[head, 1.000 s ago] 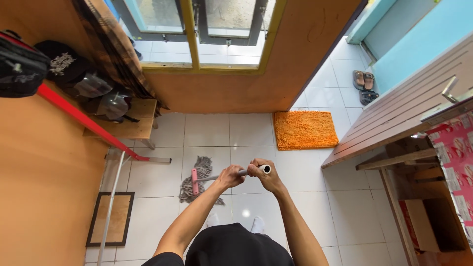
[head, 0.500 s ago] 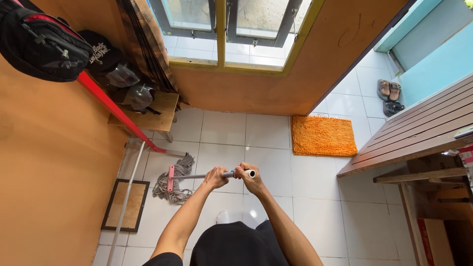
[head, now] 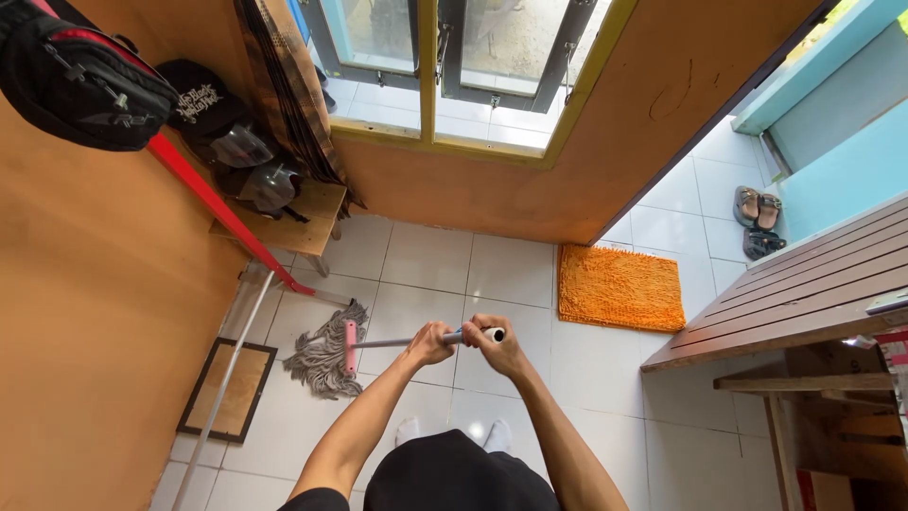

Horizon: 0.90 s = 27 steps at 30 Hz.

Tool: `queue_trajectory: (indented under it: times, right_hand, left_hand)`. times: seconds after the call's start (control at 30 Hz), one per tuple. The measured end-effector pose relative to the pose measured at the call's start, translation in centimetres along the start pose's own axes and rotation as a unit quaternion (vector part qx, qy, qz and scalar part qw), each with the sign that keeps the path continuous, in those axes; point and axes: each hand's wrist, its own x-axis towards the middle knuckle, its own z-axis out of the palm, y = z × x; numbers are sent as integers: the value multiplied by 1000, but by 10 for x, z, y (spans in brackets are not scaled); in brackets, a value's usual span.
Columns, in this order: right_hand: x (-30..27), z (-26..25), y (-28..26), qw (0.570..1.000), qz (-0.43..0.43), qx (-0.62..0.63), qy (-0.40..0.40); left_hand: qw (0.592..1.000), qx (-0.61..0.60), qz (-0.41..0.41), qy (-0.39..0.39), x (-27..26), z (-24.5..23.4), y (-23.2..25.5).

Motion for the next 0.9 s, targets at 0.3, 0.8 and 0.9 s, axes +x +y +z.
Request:
queue_trajectory:
  times: [0.3,0.8,0.9]
  right_hand:
    - [-34,-96,-40,998,30,-55,14]
    - [-125,-228,-91,965,149,-187,112]
    - [-128,-234,-88,965,65,-226,119]
  left_hand:
    - [996,-65,59,-19,44,72,90]
    - [967,-81,195,-142,111,223,248]
    - [924,-217,272,-160,129,252,253]
